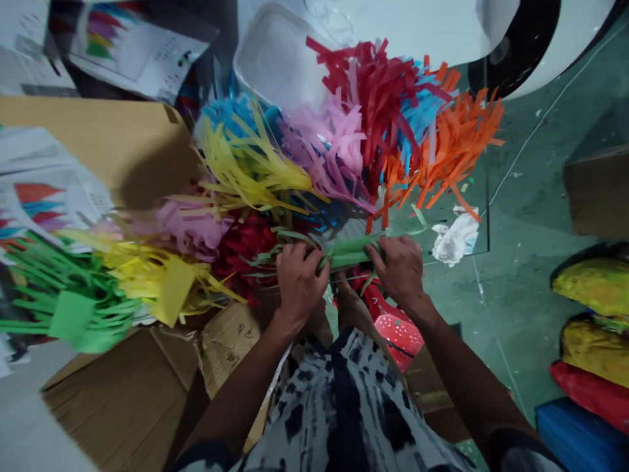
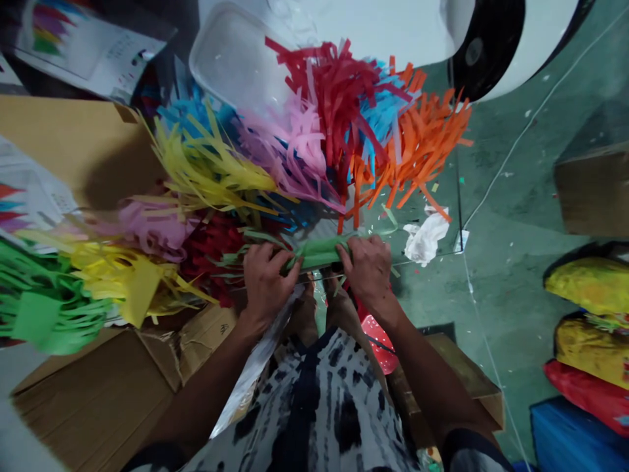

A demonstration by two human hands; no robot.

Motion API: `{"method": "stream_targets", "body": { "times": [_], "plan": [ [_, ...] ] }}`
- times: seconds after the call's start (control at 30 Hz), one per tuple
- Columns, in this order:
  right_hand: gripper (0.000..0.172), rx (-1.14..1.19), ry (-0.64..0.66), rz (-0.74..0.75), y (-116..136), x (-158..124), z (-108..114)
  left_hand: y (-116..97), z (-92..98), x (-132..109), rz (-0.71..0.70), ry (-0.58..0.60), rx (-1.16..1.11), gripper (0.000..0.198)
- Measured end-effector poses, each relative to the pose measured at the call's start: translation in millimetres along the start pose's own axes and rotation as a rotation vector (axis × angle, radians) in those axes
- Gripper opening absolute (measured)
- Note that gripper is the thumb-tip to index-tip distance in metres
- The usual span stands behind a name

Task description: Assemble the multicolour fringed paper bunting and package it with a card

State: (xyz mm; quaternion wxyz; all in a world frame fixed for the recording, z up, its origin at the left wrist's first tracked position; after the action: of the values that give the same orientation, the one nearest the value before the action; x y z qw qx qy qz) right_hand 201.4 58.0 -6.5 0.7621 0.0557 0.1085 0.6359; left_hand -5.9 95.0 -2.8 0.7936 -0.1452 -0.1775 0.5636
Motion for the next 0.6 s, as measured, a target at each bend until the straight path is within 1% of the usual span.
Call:
{"method": "stream_targets", "body": {
  "times": [0.13, 0.27, 0.3, 0.37, 0.43, 0.5, 0.6],
  "plan": [
    [0.036, -0.006, -0.002, 0.011, -1.6, 0.5, -1.0, 4.7, 0.3, -5.4, 0.016, -0.022, -0.078, 0.008],
    [0.036, -0.012, -0.005, 0.01, -1.8, 1.9, 0.2, 6.4, 1.3, -6.8, 0.036, -0.009, -0.054, 0.009],
    [0.036, -0.014, -0.01, 0.011, -1.0, 2.0, 0.4, 4.8, 2.4, -6.8, 0.045, -0.007, -0.041, 0.012],
    [0.036, -0.017, -0.024, 0.017, 1.9, 1.6, 0.4, -1.6, 5.1, -7.7, 0.052, -0.015, -0.02, 0.026],
    [0.036, -0.022, -0.05, 0.025, 4.7, 1.1, -0.3, -12.0, 5.3, -10.3, 0.01, -0.004, -0.029, 0.044],
    [0.035, -0.025, -0.071, 0.032, 4.7, 1.2, -0.7, -22.5, 1.1, -14.8, -0.077, 0.058, -0.075, 0.055],
    [0.028, -0.012, -0.107, 0.014, -6.8, 2.1, 4.7, -29.0, -8.6, -22.7, -0.201, 0.175, -0.135, 0.058]
  ]
}}
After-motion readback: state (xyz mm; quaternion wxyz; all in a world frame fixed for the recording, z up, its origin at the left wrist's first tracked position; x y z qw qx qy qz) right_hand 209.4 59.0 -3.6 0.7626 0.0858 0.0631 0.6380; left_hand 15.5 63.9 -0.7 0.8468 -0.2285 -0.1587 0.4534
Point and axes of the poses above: each hand's wrist, its own x-axis towards the middle knuckle, its own z-axis out of the back of the hand, y = z × x, the point moved 4 cm from there along x, towards the middle knuckle, and after that the axes turned 8 degrees about -y, right-handed, at the moved point
